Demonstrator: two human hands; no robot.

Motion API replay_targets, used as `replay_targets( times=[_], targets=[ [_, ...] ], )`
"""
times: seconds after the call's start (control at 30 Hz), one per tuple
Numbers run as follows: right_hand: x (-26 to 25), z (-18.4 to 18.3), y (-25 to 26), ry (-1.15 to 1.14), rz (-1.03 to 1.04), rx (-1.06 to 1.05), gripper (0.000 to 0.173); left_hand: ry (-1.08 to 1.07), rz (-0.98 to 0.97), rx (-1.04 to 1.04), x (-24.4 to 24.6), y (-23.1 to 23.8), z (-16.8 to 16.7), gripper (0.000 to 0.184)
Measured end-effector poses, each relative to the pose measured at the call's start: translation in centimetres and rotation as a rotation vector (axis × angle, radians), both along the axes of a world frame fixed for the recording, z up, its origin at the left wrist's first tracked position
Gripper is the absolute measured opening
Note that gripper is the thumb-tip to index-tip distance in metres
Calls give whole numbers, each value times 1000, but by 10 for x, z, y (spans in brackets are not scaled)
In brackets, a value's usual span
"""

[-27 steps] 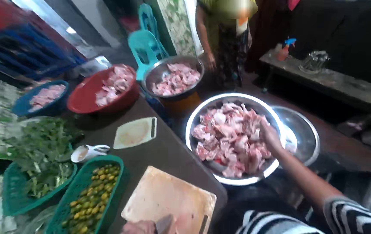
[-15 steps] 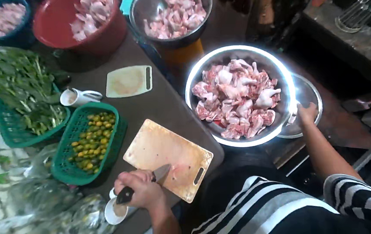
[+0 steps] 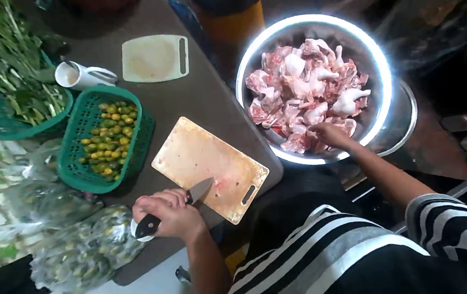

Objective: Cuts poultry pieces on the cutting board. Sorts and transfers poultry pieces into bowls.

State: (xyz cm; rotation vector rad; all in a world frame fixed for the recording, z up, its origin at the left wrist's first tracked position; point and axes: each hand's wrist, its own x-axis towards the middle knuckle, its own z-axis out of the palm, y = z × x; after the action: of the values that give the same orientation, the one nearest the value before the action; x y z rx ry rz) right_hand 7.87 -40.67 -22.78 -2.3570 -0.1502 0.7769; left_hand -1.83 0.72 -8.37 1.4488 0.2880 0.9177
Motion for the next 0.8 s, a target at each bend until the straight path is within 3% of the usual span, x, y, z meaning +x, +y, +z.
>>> replay_targets(
  times=[0.1,0.17,0.23,0.33,0.43,0.6,0.7,0.8],
  targets=[
    [-1,-33,40,61,173,-58,56,0,-21,0,0,1,-2,34],
    [1,-51,62,142,192,-164,62,2,-32,-6,-1,1,-4,32],
    [8,-47,82,209,191,-264,58,-14,-42,-12,-1,2,-5,33],
    [29,-12,107,231,252,-312,46,-28,-48,16,-1,1,-2,35],
    [52,-12,128,142,195,-220,41,-25,-54,40,-1,-2,0,36],
    [73,-83,159,179,-35,117,63,16,-66,45,-2,-2,-4,36],
    [77,-68,164,156,-95,85,47,30,-30,33,0,-6,-1,38],
    [87,-31,161,-122,-142,-35,44,28,-43,53,0,-6,1,37]
  ],
)
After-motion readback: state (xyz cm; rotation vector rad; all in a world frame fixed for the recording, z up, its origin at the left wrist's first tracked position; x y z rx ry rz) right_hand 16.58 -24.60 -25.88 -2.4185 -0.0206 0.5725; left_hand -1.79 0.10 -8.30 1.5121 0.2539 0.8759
